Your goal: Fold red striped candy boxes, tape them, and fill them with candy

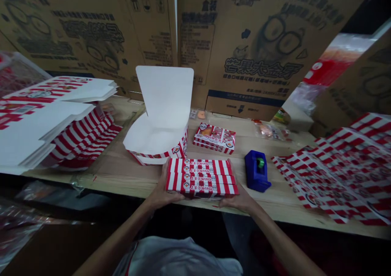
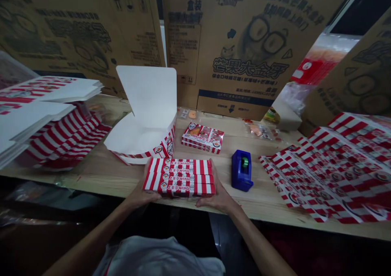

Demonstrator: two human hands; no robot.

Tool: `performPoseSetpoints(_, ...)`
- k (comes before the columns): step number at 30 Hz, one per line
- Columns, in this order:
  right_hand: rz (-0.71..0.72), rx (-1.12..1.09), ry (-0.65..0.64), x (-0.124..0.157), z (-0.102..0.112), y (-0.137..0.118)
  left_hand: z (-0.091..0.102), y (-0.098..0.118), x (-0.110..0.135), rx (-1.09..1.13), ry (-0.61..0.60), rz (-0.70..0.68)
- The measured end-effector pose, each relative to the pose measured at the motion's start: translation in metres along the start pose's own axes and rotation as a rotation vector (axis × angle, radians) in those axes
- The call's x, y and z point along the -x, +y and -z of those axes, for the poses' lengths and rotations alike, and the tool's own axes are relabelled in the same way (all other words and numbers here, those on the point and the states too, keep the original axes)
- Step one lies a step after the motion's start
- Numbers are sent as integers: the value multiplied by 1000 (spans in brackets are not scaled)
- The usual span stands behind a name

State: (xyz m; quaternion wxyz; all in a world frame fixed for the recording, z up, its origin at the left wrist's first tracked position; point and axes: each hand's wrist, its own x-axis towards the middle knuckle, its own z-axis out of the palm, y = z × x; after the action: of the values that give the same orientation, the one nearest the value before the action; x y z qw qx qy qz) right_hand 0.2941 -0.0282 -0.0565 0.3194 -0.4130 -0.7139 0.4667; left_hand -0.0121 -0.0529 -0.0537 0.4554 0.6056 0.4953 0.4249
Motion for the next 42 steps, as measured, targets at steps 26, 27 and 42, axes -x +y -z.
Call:
performPoseSetpoints(26,158,920,-559,-67,9,-126,6,-15,-1,-96,35,-128)
performPoseSetpoints(27,146,916,-573,-68,9,-126,6,-18,-1,-120,35,-139)
performPoseSetpoints(42,-19,829,-510,-50,63,-110,90,39,15,-784,746,-240)
